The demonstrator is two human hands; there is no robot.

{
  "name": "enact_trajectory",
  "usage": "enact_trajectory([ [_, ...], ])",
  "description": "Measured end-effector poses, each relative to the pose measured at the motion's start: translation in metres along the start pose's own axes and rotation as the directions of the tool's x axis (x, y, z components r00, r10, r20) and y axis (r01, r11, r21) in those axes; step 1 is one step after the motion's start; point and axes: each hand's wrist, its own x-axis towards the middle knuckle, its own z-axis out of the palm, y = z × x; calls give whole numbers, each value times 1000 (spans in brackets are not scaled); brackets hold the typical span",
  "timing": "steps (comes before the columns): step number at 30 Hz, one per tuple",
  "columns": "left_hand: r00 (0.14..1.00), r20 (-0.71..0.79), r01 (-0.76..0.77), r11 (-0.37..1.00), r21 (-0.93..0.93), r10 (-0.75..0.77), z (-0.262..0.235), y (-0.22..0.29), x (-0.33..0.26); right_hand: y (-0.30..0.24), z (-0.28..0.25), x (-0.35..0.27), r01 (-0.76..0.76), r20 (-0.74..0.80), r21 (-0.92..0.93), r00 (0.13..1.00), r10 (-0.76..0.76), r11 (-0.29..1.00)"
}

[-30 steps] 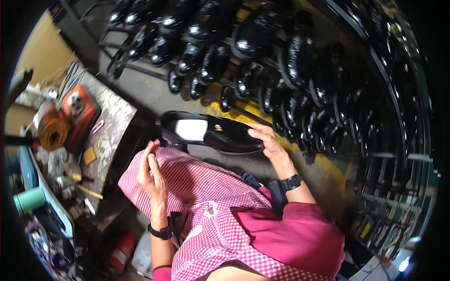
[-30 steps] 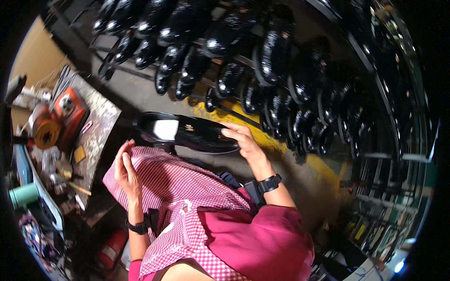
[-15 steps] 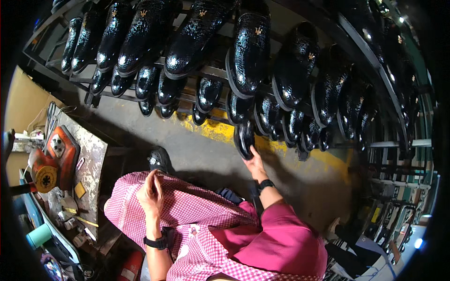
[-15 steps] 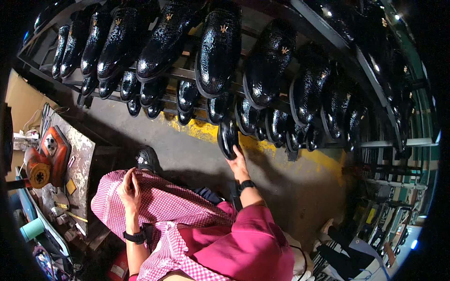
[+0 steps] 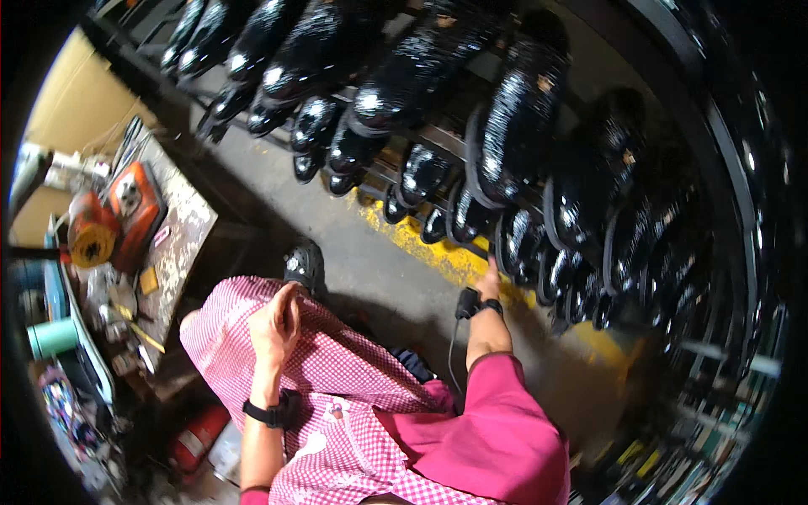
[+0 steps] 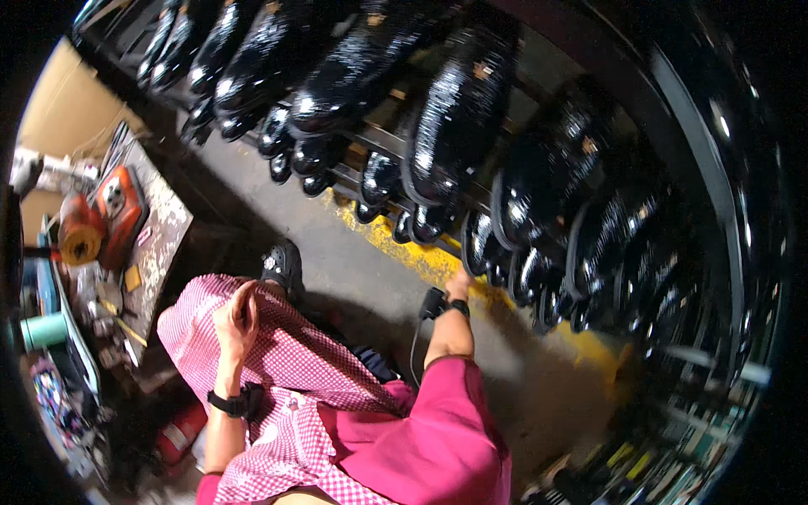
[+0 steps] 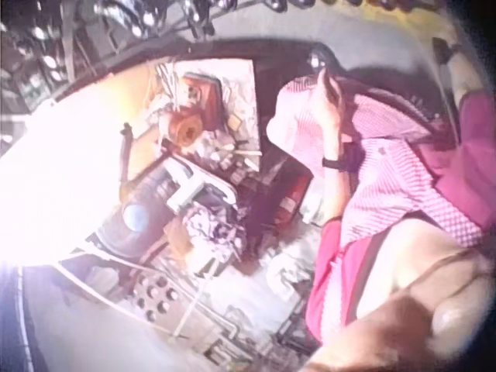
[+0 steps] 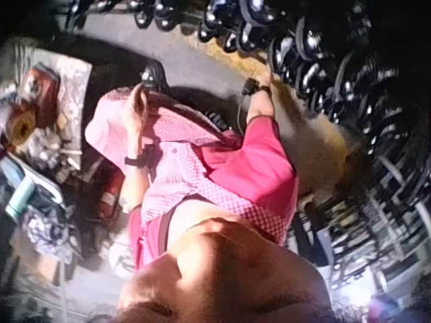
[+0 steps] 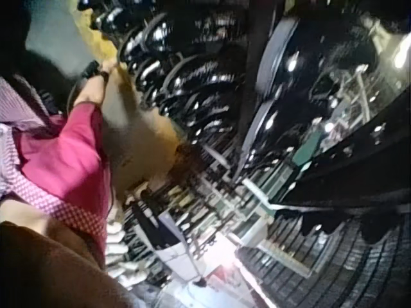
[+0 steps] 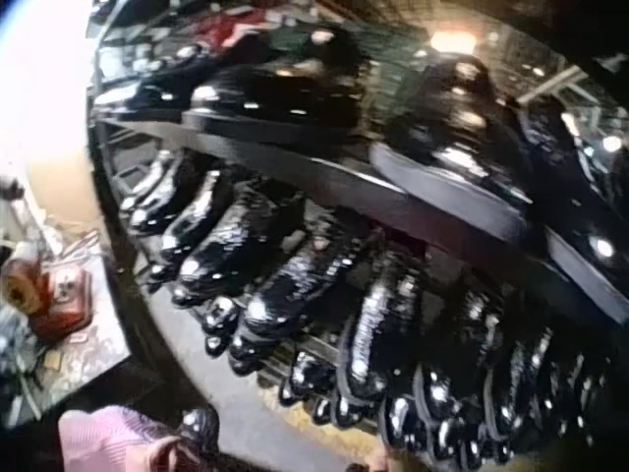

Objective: Cleaning and polishing black patent leather shoes in a workshop.

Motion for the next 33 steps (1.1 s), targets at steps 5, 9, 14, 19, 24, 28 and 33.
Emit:
enact_trajectory([
  [5, 994, 33, 94, 979, 180, -102, -20, -5, -4, -57, 29, 34, -246, 403, -147, 870, 285, 958],
  [9, 998, 9, 61, 984, 166, -63, -20, -1, -2, 3, 22, 37, -34, 436, -438, 866, 245, 898],
  [14, 998, 12, 55, 992, 113, -56, -13, -4, -8, -12, 21, 5, 37, 322, -300, 944, 65, 953],
  [19, 998, 13, 63, 981, 184, -66, -27, -7, -20, -98, -38, -81, -212, 132, 893, 967, 219, 397],
  [24, 1000, 9, -11, 996, 93, 10, -24, -4, -9, -70, -124, -150, -669, 625, 741, 655, 425, -57],
  [28, 990, -124, 56, 995, -78, -65, -25, -8, -10, -124, -148, -171, -758, 661, 610, 648, 378, 231],
  [33, 890, -17, 290, 595, -749, -455, -38, -24, 1, -216, -111, -134, -673, 719, 634, 694, 31, 381],
])
